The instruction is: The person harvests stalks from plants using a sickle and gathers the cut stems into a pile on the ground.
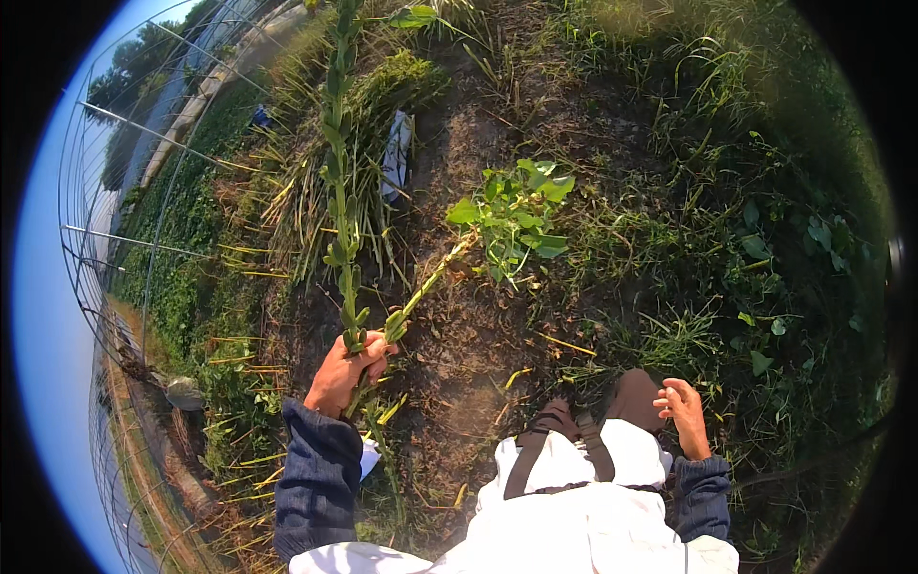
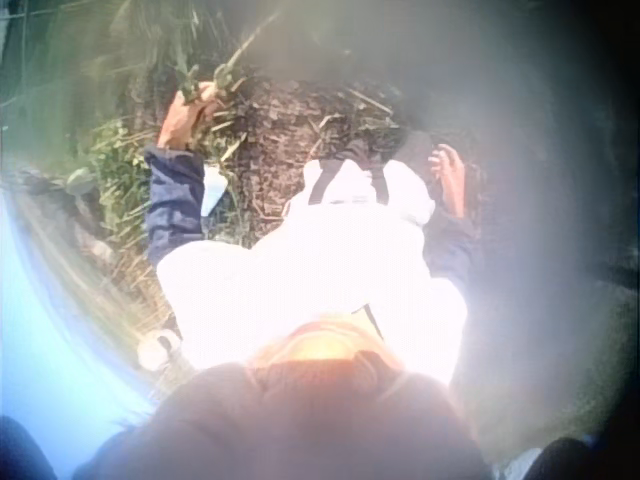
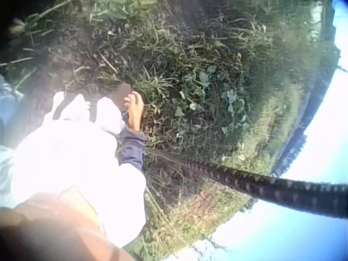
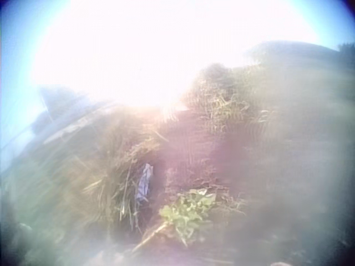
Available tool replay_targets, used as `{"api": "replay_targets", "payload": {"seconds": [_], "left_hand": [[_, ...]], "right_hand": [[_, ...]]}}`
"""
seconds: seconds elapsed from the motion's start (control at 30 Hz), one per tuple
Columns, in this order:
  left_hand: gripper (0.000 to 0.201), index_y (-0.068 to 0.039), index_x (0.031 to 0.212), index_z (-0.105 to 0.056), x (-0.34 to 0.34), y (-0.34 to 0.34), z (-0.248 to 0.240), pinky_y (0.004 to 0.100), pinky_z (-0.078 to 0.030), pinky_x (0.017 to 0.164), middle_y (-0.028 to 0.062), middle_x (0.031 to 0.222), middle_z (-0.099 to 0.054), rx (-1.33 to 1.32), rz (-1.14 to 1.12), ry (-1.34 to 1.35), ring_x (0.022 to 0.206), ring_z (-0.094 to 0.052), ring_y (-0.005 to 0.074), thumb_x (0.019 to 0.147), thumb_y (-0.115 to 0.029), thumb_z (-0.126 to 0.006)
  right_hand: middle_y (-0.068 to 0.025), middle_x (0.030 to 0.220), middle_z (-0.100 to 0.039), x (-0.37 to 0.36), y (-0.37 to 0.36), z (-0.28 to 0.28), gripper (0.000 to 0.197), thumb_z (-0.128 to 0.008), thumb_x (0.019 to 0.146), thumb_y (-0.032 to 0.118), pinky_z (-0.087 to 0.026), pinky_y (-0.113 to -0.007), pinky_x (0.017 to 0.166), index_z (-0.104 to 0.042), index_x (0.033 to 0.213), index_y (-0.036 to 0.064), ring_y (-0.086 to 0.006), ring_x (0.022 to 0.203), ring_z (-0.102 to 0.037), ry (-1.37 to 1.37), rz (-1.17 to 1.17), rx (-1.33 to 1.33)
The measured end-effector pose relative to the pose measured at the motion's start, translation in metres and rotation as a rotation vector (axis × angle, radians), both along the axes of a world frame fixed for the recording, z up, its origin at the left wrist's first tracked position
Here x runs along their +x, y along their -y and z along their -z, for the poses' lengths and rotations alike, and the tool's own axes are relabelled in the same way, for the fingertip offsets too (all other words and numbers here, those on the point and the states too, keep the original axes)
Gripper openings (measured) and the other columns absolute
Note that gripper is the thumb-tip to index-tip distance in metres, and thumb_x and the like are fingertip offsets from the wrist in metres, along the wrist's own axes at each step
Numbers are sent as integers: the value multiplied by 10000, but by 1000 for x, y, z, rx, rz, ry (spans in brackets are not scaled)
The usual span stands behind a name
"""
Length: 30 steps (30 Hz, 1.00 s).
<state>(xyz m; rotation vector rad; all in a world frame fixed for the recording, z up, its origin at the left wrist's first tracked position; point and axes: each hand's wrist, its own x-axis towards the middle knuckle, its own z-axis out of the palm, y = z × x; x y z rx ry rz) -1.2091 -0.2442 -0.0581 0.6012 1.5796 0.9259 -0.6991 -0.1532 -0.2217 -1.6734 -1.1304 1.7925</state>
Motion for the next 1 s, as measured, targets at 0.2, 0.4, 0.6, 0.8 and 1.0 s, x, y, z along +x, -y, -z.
{"api": "replay_targets", "payload": {"seconds": [0.2, 0.4, 0.6, 0.8, 1.0], "left_hand": [[235, 34, 938, -604, -1, 14, -4, 236, -313, 509, -31, 609, -433, -23, -115, 64, 553, -390, 69, 940, -189, -531], [290, 49, 984, -603, -14, 6, 17, 223, -347, 591, -23, 661, -475, 14, -179, 83, 617, -428, 72, 947, -229, -529], [321, 48, 1041, -590, -64, -37, 50, 198, -274, 508, -45, 608, -424, -1, -309, 148, 559, -370, 45, 947, -249, -511], [382, -35, 1092, -589, -190, -104, 53, 193, -421, 573, 24, 801, -612, -65, -390, 56, 679, -553, 83, 978, -371, -447], [243, -87, 788, -518, -312, -160, 43, 201, -304, 381, -51, 549, -443, -98, -690, -208, 423, -398, 42, 907, -278, -611]], "right_hand": [[-32, 819, -587, -209, -52, -58, 388, -474, 978, 277, -487, -238, 650, -494, 1212, -32, -115, 689, -588, -598, -491, -303], [5, 752, -542, -365, -82, -56, 478, -421, 986, 367, -435, -247, 574, -419, 1323, 28, -85, 632, -499, -739, -652, -589], [21, 695, -496, -468, -152, -30, 261, -472, 975, 317, -409, -214, 522, -574, 1003, 78, -74, 586, -479, -888, -655, -715], [-1, 650, -518, -526, -244, -29, 202, -507, 963, 236, -387, -243, 502, -568, 969, 44, -86, 536, -455, -752, -507, -682], [1, 620, -517, -546, -320, -65, 220, -562, 933, 246, -402, -240, 488, -576, 934, 26, -102, 525, -488, -609, -461, -607]]}}
